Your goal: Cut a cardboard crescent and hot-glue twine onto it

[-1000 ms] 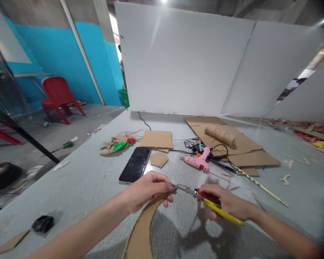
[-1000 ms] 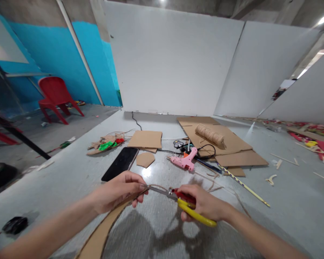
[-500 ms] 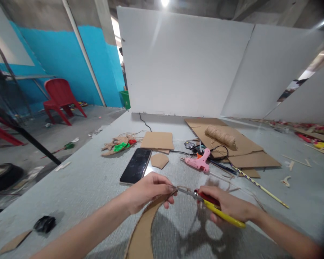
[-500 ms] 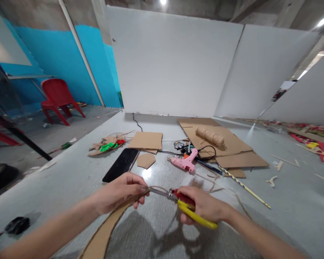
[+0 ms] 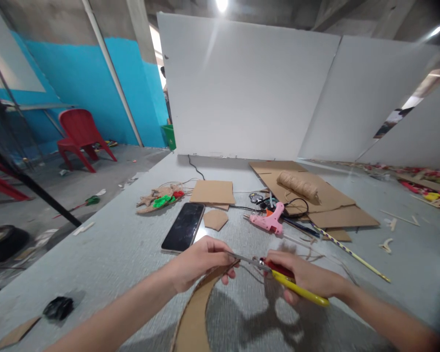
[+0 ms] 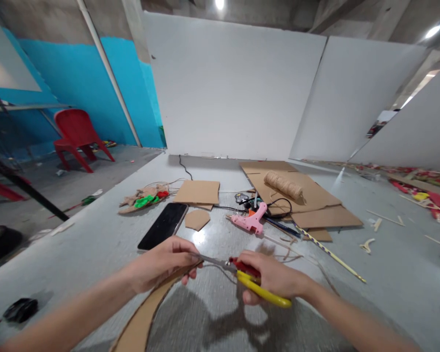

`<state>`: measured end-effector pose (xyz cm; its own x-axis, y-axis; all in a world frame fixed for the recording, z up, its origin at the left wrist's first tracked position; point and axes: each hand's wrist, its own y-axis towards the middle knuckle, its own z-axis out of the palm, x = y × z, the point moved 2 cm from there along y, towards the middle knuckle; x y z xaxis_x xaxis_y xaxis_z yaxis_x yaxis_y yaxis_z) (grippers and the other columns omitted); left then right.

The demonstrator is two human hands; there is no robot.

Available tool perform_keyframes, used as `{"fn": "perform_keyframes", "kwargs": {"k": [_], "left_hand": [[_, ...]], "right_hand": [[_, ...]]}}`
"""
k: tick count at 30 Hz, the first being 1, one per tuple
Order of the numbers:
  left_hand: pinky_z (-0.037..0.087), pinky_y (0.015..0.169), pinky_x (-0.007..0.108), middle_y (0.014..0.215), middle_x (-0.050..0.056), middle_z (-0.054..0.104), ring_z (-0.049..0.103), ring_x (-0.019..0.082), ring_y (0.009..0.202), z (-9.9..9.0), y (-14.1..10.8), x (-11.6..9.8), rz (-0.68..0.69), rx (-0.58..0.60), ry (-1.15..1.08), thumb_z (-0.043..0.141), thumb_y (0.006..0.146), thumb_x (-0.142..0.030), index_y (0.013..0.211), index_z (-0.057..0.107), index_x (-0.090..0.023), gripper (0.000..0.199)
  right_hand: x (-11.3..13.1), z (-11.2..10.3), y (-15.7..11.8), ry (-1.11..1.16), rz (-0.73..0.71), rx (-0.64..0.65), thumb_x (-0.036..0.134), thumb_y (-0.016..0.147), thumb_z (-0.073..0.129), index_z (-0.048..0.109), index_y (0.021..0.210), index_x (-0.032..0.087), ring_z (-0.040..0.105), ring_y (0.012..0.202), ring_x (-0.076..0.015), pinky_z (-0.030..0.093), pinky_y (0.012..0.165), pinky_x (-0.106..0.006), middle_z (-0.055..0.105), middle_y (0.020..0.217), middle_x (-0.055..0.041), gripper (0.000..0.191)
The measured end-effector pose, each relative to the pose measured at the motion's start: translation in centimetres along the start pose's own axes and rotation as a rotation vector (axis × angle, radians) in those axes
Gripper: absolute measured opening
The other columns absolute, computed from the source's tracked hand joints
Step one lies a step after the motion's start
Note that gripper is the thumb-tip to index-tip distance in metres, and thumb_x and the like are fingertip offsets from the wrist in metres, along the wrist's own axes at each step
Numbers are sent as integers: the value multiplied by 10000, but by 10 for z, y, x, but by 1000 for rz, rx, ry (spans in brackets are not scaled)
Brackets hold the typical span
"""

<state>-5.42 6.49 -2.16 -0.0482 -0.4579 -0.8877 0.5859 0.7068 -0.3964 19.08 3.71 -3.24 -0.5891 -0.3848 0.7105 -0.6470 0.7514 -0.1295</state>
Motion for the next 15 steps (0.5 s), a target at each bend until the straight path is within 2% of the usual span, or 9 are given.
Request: {"fn": "perform_keyframes", "kwargs": {"k": [3,7,10,12,15], "left_hand": [[440,518,209,620,36,678,582,100,519,-1,1,1,-4,6,34,785,588,-376,688,665,-115,304],[457,588,232,649,19,671,590,102,548,-1,6,6,19,54,185,739,641,-421,670,629,-127,315],[455,631,249,650,8,650,596,120,596,-2,16,19,68,107,305,676,695,-411,673,612,-140,280],[445,638,254,640,3,633,588,129,616,-3,24,29,77,122,363,640,715,-385,696,609,-146,242],[438,646,261,667,11,633,583,134,625,-6,32,40,70,118,403,613,723,-367,719,608,-144,223]], "right_hand": [[0,-3,-2,17,25,-85,559,715,641,563,912,180,487,732,-170,440,671,-292,550,839,-27,435],[-6,-15,-7,99,86,-242,539,784,594,602,1001,179,533,731,-178,462,648,-289,588,859,-45,420],[-15,-29,-10,-66,196,-364,519,748,655,639,1005,178,590,842,-228,486,742,-335,632,964,-76,427],[-22,-37,-11,-188,271,-373,509,724,689,660,1028,182,610,928,-261,486,818,-369,651,1055,-92,447],[-31,-41,-8,-257,314,-319,457,736,683,674,1076,185,627,988,-279,489,863,-390,665,1128,-103,436]]}}
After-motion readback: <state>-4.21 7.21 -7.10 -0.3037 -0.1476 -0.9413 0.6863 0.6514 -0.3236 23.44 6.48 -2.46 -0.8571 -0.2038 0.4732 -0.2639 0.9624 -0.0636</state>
